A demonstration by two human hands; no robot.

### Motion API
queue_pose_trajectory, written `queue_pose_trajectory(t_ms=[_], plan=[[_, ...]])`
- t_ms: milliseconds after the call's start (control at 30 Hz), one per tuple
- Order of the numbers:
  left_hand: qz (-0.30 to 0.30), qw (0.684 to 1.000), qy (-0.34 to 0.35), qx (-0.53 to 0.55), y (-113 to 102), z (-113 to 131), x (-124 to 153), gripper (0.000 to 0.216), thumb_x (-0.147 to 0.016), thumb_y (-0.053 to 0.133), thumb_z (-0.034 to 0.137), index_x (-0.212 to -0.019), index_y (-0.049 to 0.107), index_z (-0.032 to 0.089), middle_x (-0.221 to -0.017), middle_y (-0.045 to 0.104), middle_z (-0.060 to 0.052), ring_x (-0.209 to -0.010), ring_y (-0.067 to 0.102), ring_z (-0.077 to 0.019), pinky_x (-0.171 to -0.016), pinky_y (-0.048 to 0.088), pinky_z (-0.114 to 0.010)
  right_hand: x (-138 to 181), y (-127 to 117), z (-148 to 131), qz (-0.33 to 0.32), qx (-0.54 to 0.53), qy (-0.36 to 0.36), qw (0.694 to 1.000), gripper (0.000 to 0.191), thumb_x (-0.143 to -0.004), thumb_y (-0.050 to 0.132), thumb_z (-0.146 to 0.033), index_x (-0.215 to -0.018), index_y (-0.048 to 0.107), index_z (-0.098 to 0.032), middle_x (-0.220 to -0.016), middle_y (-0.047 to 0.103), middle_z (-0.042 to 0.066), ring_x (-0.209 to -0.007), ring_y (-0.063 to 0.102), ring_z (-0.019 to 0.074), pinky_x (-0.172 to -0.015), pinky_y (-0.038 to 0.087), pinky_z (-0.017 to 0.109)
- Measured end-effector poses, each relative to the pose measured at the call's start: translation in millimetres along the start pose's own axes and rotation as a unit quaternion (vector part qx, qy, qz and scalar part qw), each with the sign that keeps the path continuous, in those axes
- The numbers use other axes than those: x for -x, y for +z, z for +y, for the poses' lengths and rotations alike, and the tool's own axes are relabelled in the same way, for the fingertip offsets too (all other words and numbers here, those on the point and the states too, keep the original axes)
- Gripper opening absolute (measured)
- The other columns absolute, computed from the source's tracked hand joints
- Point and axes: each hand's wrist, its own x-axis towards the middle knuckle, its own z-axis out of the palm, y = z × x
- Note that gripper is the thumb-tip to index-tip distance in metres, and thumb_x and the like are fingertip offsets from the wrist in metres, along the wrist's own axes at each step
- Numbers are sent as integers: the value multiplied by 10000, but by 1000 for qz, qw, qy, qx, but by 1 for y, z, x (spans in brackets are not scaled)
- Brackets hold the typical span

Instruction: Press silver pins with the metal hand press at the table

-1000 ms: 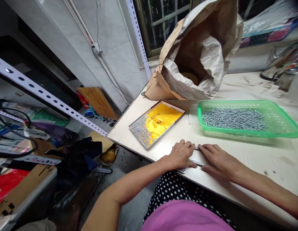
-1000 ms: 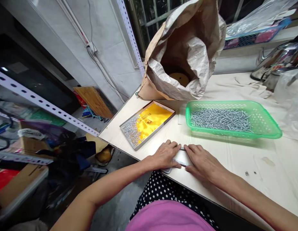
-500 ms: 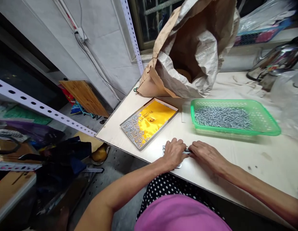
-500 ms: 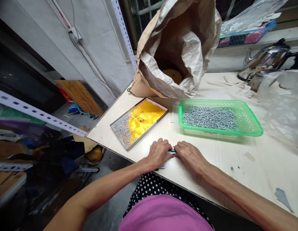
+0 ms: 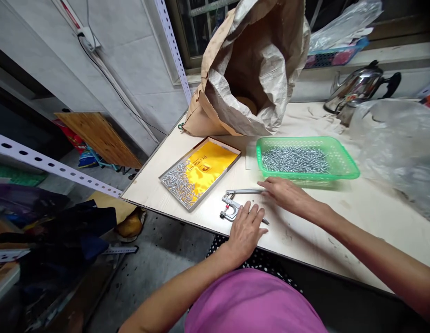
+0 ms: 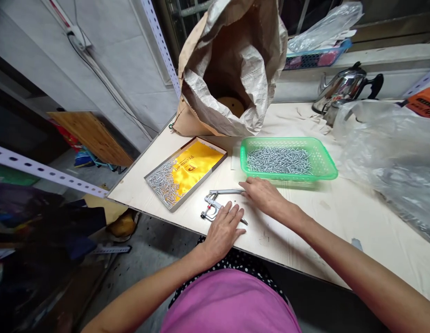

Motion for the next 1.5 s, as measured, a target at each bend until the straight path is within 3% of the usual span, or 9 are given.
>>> queue_pose_trajectory(t_ms=[233, 433, 667, 800, 900, 1000, 1267, 1400, 1500], plan=[[35, 999, -4, 17, 5, -1, 1, 207, -935, 549, 298, -1078, 626, 169, -1187, 666, -77, -1252, 538, -265, -1081, 425, -456, -30, 26, -10, -8, 58, -34, 998, 147, -916, 505, -126, -965, 639, -162, -959, 628, 93, -906, 550, 224, -734, 376, 307], [30, 998, 3, 50, 1, -2, 2, 191, -957, 499, 238, -1069, 638, 170, -1135, 676, -79, -1269, 512, -260, -1101, 394, -470, -33, 7, -30, -10, 73, 6, 997, 172, -933, 480, -120, -979, 642, -156, -957, 616, 101, -891, 530, 222, -676, 346, 309], [-45, 997, 7, 61, -10, 7, 7, 232, -898, 465, 102, -969, 677, 163, -910, 705, -97, -896, 655, -233, -812, 555, -377, -43, -2, -92, -2, 20, -267, 963, 116, -936, 539, -172, -881, 637, -201, -902, 635, 37, -910, 474, 213, -713, 321, 329], [58, 980, 155, 108, -54, 8, 28, 222, -936, 447, 135, -1021, 651, 151, -937, 710, -58, -887, 655, -157, -794, 544, -269, -54, 16, -94, -2, 25, -308, 951, 151, -932, 533, -151, -813, 624, -174, -830, 636, 46, -908, 482, 211, -725, 316, 336], [138, 976, 140, 96, -95, -19, 36, 220, -940, 464, 142, -1080, 633, 153, -949, 709, -48, -895, 641, -146, -787, 536, -259, -57, 27, -94, 21, -7, -299, 954, 166, -929, 525, -147, -791, 615, -166, -825, 632, 59, -881, 487, 208, -717, 324, 334], [149, 988, -10, 26, -129, -72, 28, 229, -972, 433, 175, -1033, 654, 178, -927, 702, -47, -863, 618, -166, -782, 520, -303, -52, 25, -97, 93, -72, -264, 957, 171, -951, 484, -170, -856, 627, -165, -844, 635, 66, -831, 498, 197, -711, 355, 329], [-3, 967, -209, -148, -153, -202, -12, 253, -980, 422, 254, -1038, 668, 230, -1034, 654, -60, -1035, 519, -220, -814, 464, -311, -14, -58, 3, 425, -76, -9, 902, 195, -958, 482, -269, -1051, 634, -191, -943, 662, 93, -904, 587, 230, -849, 449, 380], [-100, 962, -193, -163, -139, -229, -33, 256, -962, 403, 189, -1019, 651, 213, -1086, 586, -91, -1089, 459, -241, -769, 434, -314, 7, -62, 47, 357, 39, 72, 930, 299, -978, 417, -313, -1119, 637, -168, -955, 632, 150, -936, 585, 311, -768, 453, 423], [-132, 959, -193, -161, -128, -241, -46, 231, -939, 419, 149, -972, 645, 179, -1064, 566, -104, -1091, 448, -241, -786, 417, -314, 29, -36, 23, 327, -10, 39, 944, 282, -985, 405, -313, -1165, 599, -215, -970, 626, 115, -900, 609, 282, -749, 476, 399]])
